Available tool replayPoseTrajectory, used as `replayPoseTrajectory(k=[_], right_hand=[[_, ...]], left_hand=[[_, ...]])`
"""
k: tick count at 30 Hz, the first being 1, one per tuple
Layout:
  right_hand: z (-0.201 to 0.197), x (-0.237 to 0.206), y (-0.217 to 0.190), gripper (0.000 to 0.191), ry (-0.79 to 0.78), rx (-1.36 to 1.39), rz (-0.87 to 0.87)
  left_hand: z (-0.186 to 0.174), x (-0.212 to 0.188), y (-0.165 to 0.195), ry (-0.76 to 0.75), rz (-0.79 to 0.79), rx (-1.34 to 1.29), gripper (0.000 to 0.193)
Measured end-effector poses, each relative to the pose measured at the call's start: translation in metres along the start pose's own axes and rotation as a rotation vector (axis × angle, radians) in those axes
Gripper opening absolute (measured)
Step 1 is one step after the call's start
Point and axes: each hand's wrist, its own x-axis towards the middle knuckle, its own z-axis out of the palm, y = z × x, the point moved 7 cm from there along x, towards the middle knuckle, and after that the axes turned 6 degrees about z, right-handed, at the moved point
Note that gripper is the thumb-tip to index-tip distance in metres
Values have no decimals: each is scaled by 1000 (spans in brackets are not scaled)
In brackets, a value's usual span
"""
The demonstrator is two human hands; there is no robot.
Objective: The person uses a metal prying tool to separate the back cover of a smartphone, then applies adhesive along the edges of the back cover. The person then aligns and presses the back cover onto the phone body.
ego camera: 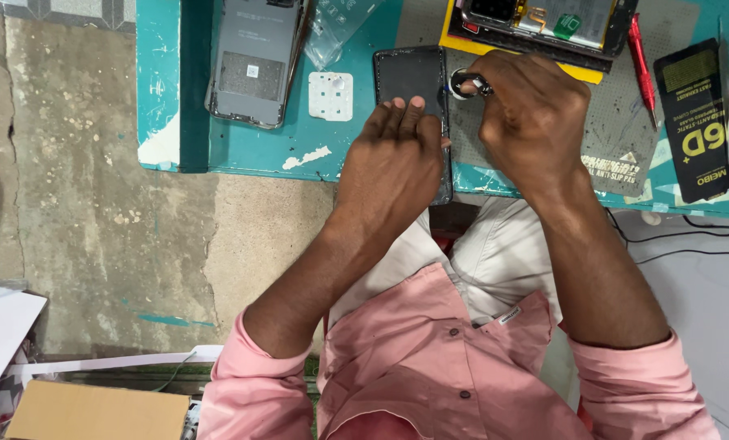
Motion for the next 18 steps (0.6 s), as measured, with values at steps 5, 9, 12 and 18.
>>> replayPoseTrajectory(k=[5,9,12,18], right_hand=[[-1,-1,-2,33,3,-8,-11],[-1,-3,-2,31,-6,1,-16],[-2,-4,-3,32,-10,-5,-22],[-2,-3,-6,32,-8,-16,-33]], left_hand=[[2,1,-1,0,-13,-10,32],[4,0,0,-6,-7,-6,32],[5,0,-1,-13,-3,-14,32],[6,0,-1,-5,-8,0,33]])
